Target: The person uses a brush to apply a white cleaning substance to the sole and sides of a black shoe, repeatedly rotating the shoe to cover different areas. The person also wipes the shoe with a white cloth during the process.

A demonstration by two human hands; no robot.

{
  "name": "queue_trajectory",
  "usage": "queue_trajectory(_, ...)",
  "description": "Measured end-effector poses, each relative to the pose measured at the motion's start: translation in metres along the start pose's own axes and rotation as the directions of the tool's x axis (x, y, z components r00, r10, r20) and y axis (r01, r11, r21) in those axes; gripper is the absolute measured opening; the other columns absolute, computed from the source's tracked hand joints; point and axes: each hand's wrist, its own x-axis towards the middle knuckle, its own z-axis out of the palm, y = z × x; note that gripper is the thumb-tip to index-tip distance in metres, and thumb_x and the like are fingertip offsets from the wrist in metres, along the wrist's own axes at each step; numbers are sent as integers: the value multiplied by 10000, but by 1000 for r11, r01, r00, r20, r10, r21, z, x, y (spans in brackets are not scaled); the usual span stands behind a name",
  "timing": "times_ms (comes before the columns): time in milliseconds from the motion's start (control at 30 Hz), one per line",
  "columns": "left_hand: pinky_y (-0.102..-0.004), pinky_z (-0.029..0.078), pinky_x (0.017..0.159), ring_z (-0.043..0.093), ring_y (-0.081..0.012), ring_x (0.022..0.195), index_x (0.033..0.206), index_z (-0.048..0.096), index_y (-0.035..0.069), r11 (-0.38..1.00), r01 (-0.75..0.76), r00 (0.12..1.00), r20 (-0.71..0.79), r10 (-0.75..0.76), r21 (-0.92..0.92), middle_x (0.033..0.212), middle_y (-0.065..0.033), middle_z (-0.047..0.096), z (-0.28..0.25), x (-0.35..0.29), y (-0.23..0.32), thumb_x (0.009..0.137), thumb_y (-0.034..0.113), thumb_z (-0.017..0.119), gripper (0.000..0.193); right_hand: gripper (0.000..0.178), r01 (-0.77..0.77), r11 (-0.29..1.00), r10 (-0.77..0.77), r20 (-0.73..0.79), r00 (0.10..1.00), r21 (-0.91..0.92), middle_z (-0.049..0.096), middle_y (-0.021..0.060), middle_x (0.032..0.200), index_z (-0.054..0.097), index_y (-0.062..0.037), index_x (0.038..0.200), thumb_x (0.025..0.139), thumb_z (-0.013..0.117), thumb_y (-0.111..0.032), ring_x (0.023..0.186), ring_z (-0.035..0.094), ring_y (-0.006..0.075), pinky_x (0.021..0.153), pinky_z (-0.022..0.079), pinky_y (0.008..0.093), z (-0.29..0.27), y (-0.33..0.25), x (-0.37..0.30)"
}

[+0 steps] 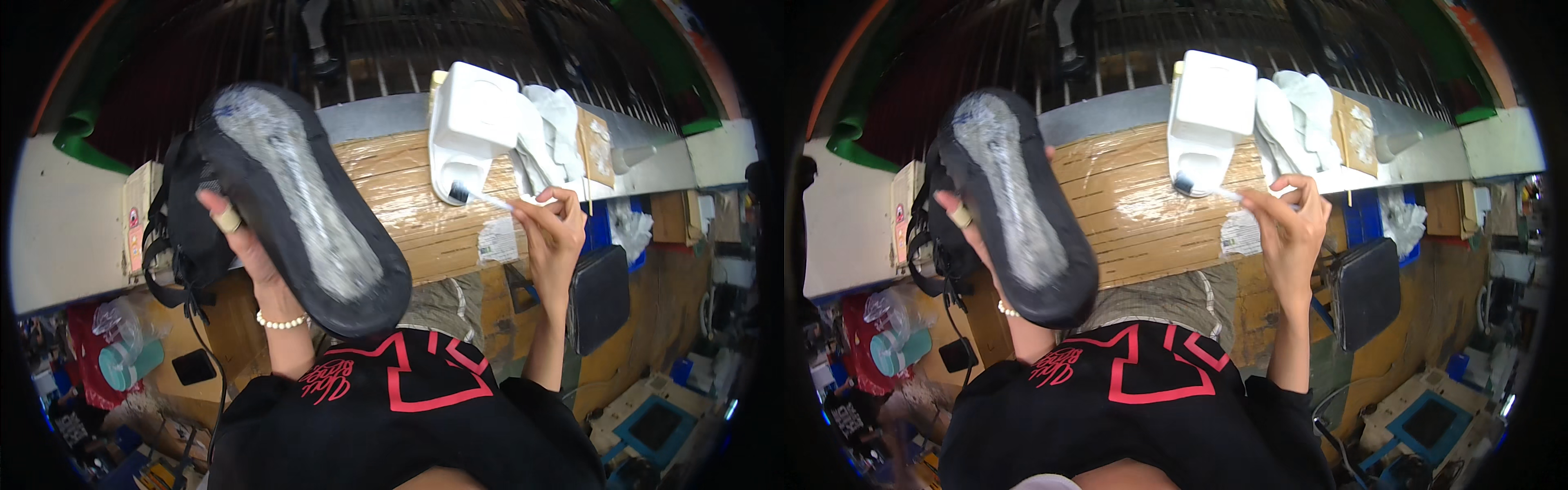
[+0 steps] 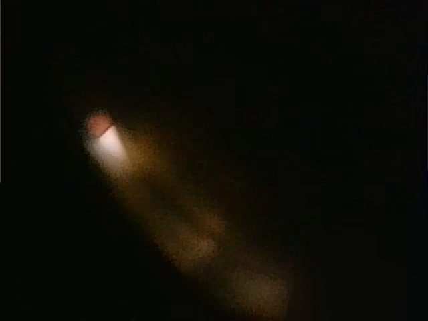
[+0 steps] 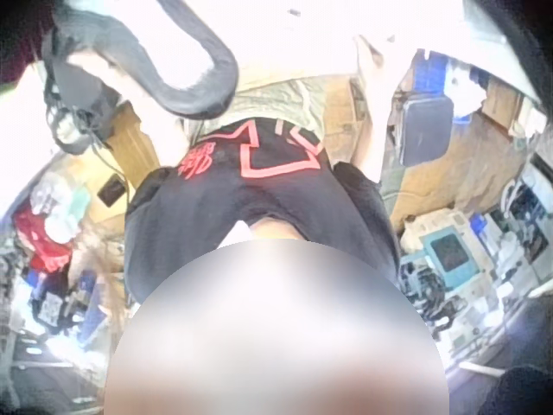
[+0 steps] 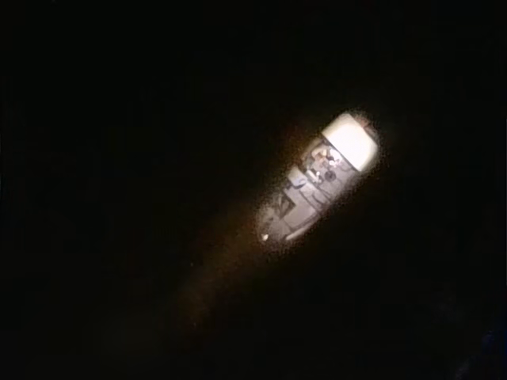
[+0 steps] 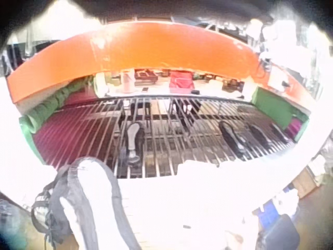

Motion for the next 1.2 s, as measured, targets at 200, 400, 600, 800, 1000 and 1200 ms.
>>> queue_trajectory(200, -558, 394, 1156, 374, -455, 1453, 1620, 132, 17, 997, 66, 782, 622, -29, -37, 1594, -365, 248, -32, 17, 1, 897, 639, 676, 1098, 152, 153, 933, -158, 13, 987, -326, 585, 17, 1035, 806, -187, 951, 807, 842, -223, 819, 536, 155, 817, 346, 351, 31, 25, 3)
queue_trajectory(400, -600, 308, 1198, 282, -466, 1496, 1629, 171, 71, 995, 47, 672, 740, 36, -91, 1611, -345, 224, -27, 11, 6, 887, 530, 754, 1050, 193, 97, 944, -127, -75, 989, -316, 570, 24, 1053, 799, -197, 944, 767, 863, -236, 872, 539, 171, 832, 339, 348, 40, 28, -2)
queue_trajectory(600, -564, 471, 1094, 326, -481, 1468, 1623, 105, 37, 975, 199, 573, 796, -194, 95, 1551, -445, 214, -2, 19, 36, 867, 444, 798, 1103, 212, 77, 967, -109, -119, 987, -244, 562, 32, 1059, 797, -206, 946, 750, 875, -224, 886, 536, 182, 840, 331, 360, 43, 27, -3)
queue_trajectory(800, -483, 618, 892, 639, -393, 1139, 1614, 64, -3, 843, 508, 447, 782, -435, 178, 1558, -298, 341, 21, 31, 61, 758, 241, 912, 1229, 229, 46, 963, -87, -145, 986, -266, 545, 32, 1052, 797, -201, 940, 734, 888, -244, 875, 535, 170, 839, 334, 354, 44, 27, -3)
queue_trajectory(1000, -383, 614, 592, 682, -347, 822, 1592, 133, -36, 978, 136, 700, 683, -209, 160, 1672, -241, 104, 17, 26, 73, 647, 442, 960, 1344, 144, -238, 971, 238, -240, 941, 30, 468, 58, 967, 814, -146, 901, 799, 867, -233, 771, 485, 160, 753, 398, 353, 41, 33, -28)
queue_trajectory(1200, -473, 568, 1021, 579, -369, 1293, 1593, 59, 6, 995, 97, 898, 428, -102, 35, 1576, -300, 285, 4, 0, 46, 767, 285, 912, 1220, 228, -470, 870, 487, -111, 867, 146, 470, 62, 846, 776, -9, 837, 907, 798, -225, 759, 485, 155, 640, 398, 325, 49, 30, -22)
